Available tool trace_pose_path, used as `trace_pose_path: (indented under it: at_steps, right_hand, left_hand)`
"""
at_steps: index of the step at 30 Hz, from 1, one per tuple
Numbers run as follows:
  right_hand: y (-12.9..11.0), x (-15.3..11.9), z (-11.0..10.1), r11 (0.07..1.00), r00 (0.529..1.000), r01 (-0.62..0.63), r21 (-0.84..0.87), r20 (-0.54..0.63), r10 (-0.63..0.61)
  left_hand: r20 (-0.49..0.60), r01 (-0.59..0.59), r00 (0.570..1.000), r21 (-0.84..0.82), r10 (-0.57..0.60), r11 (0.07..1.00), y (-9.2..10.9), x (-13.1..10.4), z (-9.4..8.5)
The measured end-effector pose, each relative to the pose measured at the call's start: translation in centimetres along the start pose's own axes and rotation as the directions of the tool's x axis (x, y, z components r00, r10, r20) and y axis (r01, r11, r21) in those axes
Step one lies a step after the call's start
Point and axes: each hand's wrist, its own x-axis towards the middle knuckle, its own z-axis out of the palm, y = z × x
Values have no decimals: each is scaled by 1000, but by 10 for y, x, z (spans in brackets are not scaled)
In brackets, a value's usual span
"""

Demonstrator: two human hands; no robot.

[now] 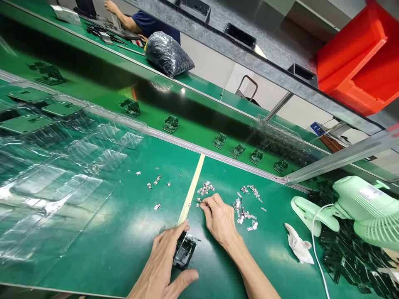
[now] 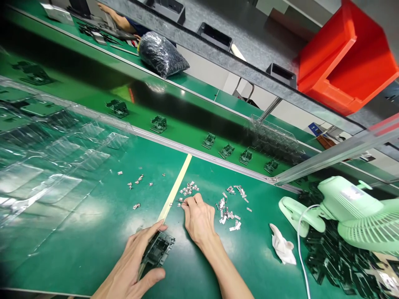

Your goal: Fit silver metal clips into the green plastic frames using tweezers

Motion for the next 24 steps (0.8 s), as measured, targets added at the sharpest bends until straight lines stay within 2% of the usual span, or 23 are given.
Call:
trace_pose_path:
  at_steps: [4,7,9,12,14,18,24]
  right_hand:
    - [0,-2,-4,999,1000,9,39,15,-10]
    - [-9,-17,-20,993,1000,-4,119,24,1]
    - [-20,-33,-35,967,998,-26,255,60,11]
    - [-35,-58,-53,859,992,-79,505,124,18]
    - [-41,-71,-58,811,990,-96,577,139,19]
    - [-43,-83,-52,821,990,-111,560,138,39]
    - [-41,-86,-42,861,992,-121,493,101,81]
  left_hand:
    - [-33,-13,999,49,14,999,-2,4,1]
    - [-20,35,999,84,-33,996,0,7,2]
    - [-20,32,999,90,-31,995,4,11,2]
    - [-33,-2,999,89,5,996,12,16,4]
    - [-25,-3,1000,82,5,997,16,17,6]
    - [-25,-7,1000,74,9,997,23,15,11]
    - [-44,-95,994,143,102,985,29,16,13]
